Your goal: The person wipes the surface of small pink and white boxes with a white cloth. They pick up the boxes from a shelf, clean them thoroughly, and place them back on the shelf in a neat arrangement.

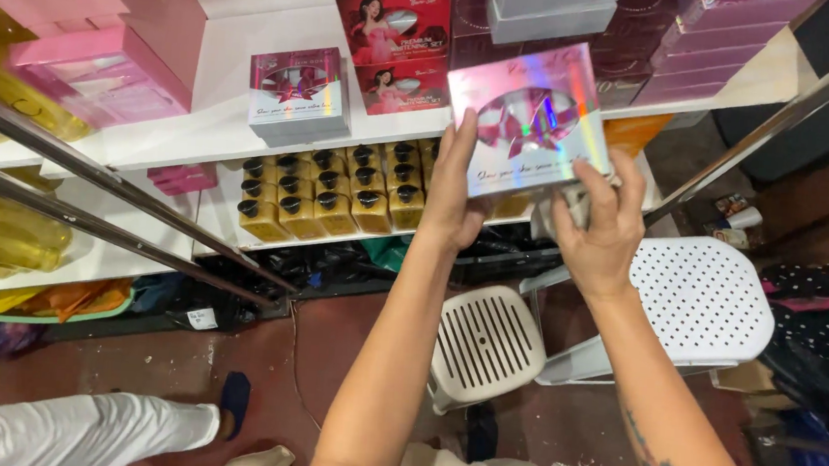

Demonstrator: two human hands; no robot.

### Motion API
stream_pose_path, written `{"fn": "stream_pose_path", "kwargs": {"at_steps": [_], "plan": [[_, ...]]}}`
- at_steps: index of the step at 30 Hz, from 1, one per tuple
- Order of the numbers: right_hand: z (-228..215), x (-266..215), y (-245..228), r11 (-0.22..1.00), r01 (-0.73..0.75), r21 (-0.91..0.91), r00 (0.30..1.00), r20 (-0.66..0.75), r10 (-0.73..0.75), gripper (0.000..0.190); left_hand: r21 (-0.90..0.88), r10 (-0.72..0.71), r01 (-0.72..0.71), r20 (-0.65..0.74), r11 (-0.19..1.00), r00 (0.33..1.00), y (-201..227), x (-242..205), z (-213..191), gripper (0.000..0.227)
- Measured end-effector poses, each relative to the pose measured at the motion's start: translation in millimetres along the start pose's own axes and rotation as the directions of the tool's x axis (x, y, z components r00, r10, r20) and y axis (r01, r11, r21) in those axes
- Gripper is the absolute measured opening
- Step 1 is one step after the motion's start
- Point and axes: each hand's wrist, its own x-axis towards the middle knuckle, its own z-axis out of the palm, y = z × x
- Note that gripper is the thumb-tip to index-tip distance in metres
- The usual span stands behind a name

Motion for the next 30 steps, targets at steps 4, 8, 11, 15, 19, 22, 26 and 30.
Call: {"fn": "stream_pose_path", "kwargs": {"at_steps": [4, 8, 11, 15, 19, 22, 26, 30], "plan": [[-12, -10, -4, 0.996, -0.065, 0.069, 0.984, 0.170, 0.052, 0.065, -0.043, -0.111, 0.108, -0.078, 0.993, 0.991, 2, -18, -45, 0.051], [-27, -5, 3, 0.987, -0.160, -0.001, 0.946, 0.286, 0.154, 0.074, 0.012, -0.187, 0.192, -0.174, 0.981, 0.967, 14, -42, -72, 0.057], [-37, 10, -6, 0.963, -0.262, -0.056, 0.940, 0.213, 0.268, 0.068, 0.005, -0.211, 0.216, -0.187, 0.976, 0.959, 12, -53, -95, 0.064], [-41, 43, -47, 0.917, -0.383, 0.110, 0.922, 0.112, 0.372, 0.061, -0.051, -0.258, 0.253, -0.185, 0.966, 0.948, 1, -59, -120, 0.073], [-9, 60, -95, 0.928, -0.283, 0.242, 0.958, 0.021, 0.287, 0.058, -0.057, -0.299, 0.294, -0.220, 0.954, 0.928, -3, -63, -128, 0.071], [22, 49, -130, 0.988, -0.152, 0.010, 0.988, -0.005, 0.152, 0.065, -0.138, -0.330, 0.310, -0.152, 0.941, 0.932, -6, -66, -135, 0.069], [54, 10, -161, 0.953, -0.256, 0.162, 0.907, 0.382, 0.179, 0.064, -0.229, -0.297, 0.288, -0.004, 0.930, 0.955, -17, -64, -158, 0.062], [68, -9, -175, 0.996, 0.009, -0.084, 0.797, 0.602, 0.043, 0.076, -0.292, -0.252, 0.242, 0.002, 0.925, 0.968, -15, -73, -164, 0.052]]}}
